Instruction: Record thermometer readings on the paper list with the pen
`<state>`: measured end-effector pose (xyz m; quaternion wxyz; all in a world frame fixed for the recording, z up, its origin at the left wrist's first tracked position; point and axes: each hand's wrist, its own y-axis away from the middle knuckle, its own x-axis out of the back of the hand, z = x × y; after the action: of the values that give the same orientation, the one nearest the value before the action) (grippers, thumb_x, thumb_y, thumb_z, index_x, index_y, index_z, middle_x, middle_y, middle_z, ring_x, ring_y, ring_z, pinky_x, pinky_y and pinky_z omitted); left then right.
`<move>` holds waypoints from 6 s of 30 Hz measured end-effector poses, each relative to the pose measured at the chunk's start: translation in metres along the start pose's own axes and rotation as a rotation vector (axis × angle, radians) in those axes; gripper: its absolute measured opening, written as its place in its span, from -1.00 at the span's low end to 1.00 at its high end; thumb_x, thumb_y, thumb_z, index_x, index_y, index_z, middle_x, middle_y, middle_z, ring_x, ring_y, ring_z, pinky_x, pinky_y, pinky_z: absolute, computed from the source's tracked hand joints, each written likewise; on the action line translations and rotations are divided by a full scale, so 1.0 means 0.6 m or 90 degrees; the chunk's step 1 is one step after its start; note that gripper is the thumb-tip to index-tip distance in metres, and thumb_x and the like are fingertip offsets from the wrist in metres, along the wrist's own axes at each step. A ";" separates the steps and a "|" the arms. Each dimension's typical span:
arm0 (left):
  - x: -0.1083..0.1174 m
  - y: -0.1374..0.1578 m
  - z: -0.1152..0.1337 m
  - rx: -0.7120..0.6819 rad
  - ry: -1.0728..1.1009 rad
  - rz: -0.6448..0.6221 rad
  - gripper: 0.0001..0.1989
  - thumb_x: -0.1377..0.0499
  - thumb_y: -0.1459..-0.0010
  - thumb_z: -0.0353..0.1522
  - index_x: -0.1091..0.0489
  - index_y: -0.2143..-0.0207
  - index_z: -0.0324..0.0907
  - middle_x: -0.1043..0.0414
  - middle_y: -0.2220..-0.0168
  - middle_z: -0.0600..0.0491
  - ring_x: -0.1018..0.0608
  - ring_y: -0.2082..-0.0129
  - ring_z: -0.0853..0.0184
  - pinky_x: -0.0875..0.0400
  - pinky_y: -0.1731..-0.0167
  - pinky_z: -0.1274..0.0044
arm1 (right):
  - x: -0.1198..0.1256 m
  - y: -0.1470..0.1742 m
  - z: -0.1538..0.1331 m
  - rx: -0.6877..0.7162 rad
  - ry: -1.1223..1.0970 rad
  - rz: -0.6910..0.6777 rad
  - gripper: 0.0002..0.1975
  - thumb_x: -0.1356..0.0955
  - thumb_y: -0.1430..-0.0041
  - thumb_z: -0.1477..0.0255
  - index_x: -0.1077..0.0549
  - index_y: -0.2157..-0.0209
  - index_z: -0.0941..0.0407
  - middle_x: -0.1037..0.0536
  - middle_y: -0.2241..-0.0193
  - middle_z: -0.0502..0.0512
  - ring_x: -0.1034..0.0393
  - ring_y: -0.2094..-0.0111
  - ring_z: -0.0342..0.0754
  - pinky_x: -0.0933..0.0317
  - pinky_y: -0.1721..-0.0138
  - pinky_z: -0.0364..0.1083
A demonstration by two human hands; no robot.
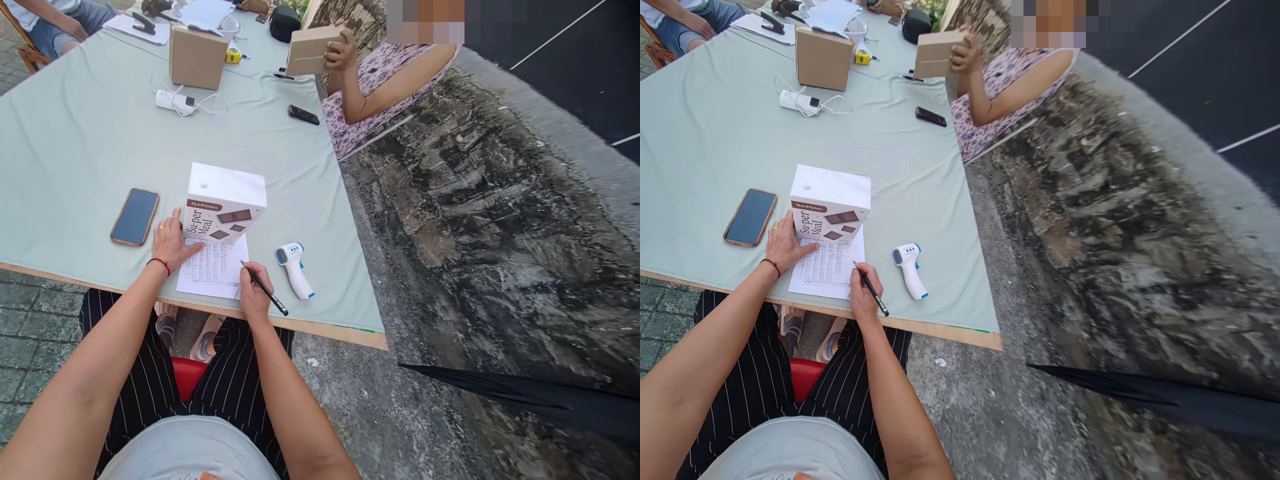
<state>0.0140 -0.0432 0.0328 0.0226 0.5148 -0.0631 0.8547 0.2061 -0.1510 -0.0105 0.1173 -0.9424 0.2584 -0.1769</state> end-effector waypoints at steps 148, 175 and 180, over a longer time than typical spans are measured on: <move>0.002 -0.014 -0.040 -0.108 0.170 0.066 -0.07 -0.18 0.01 0.17 -0.09 -0.25 -0.17 -0.40 -0.12 -0.16 -0.44 -0.10 -0.09 -0.25 -0.13 0.11 | 0.071 -0.042 -0.069 -0.143 0.046 -0.066 -0.45 -0.43 0.05 0.15 -0.47 0.02 0.08 -0.45 0.13 0.13 -0.37 0.13 0.04 -0.28 0.12 -0.02; -0.027 -0.014 -0.040 -0.068 0.020 0.046 -0.39 0.22 -0.34 -0.04 -0.24 -0.19 -0.25 -0.34 -0.15 -0.20 -0.31 -0.20 0.05 -0.09 -0.25 0.18 | -0.078 -0.198 -0.020 -0.214 -0.018 -0.142 -0.40 -0.20 -0.11 -0.11 -0.50 0.36 0.15 -0.50 0.42 0.08 -0.36 0.29 0.00 -0.23 0.27 -0.09; -0.021 -0.009 -0.032 -0.090 0.020 0.035 -0.39 0.22 -0.34 -0.03 -0.24 -0.19 -0.22 -0.37 -0.11 -0.17 -0.33 -0.18 0.08 -0.07 -0.25 0.19 | -0.095 -0.204 -0.020 -0.309 -0.063 -0.106 -0.50 -0.29 -0.08 -0.05 -0.46 0.50 0.13 -0.34 0.62 -0.02 -0.24 0.46 -0.08 -0.14 0.44 -0.13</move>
<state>0.0034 -0.0346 0.0134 0.0362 0.4965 -0.1374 0.8563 0.2099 -0.0198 0.0228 -0.1150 -0.9686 0.2085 -0.0723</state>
